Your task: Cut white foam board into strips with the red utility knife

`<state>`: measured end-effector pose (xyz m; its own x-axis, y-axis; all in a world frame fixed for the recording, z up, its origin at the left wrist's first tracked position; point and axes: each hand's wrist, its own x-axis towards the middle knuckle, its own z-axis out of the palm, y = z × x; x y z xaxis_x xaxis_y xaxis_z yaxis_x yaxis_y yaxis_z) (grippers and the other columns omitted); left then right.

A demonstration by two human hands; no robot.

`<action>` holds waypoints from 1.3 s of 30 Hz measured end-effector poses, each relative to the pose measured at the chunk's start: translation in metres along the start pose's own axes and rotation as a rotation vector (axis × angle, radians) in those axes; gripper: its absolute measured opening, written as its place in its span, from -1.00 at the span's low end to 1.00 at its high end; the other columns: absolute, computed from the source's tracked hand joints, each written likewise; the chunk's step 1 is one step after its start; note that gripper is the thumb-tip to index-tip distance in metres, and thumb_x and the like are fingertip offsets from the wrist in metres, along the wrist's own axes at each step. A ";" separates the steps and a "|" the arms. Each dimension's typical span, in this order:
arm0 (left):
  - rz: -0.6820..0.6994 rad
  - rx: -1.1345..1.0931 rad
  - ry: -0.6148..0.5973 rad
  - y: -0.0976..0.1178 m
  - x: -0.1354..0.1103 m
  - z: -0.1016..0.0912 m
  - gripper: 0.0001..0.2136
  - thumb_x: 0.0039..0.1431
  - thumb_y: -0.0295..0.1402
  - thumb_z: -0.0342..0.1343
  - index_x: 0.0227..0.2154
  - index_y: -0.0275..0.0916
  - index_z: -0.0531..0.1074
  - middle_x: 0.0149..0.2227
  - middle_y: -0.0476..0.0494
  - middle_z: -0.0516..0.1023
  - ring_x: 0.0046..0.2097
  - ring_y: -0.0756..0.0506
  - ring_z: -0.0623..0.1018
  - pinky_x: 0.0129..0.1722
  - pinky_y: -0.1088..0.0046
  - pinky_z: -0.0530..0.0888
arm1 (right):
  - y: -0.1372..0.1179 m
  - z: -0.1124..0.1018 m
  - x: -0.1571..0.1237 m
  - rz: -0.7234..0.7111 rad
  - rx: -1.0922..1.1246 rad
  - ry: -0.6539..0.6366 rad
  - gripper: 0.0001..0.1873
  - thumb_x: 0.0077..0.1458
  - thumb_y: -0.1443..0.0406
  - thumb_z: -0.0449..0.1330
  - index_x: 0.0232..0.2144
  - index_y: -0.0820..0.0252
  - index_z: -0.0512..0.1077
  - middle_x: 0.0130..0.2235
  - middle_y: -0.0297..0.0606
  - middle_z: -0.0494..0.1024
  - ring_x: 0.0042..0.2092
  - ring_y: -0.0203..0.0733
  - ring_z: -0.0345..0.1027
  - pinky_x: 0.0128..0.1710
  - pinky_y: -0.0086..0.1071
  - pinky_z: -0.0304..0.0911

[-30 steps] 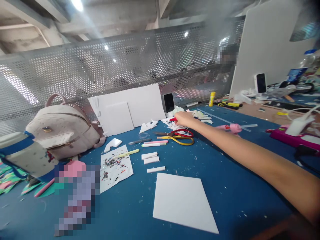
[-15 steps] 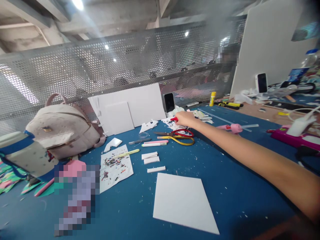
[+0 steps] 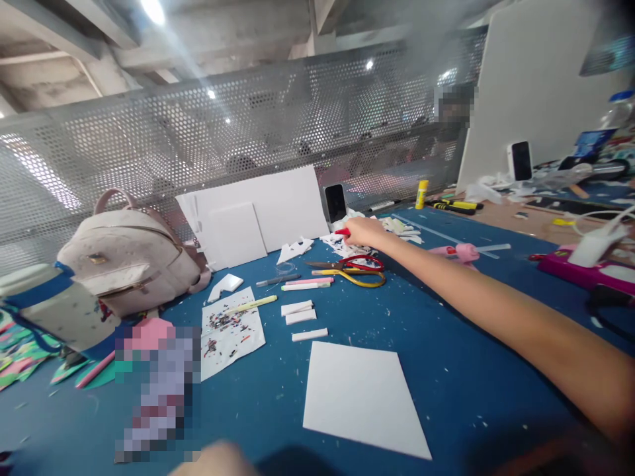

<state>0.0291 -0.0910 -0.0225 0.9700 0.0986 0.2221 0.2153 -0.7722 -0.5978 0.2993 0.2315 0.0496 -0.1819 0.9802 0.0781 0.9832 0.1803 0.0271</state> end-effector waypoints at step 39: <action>-1.335 -1.611 0.474 -0.232 0.111 0.163 -0.72 0.35 -0.28 0.16 0.04 -0.28 0.44 0.03 -0.22 0.52 -0.06 -0.18 0.59 -0.09 0.15 0.58 | -0.022 -0.013 -0.009 -0.342 0.634 0.435 -0.95 0.02 0.37 0.35 -0.43 0.28 0.62 -0.41 -0.22 0.65 -0.33 -0.16 0.50 -0.38 -0.45 0.13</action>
<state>0.1057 0.2014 0.0152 0.2098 0.9697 0.1254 0.0632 -0.1414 0.9879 0.2787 0.2174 0.0611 -0.3321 0.7680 0.5476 0.6704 0.6006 -0.4357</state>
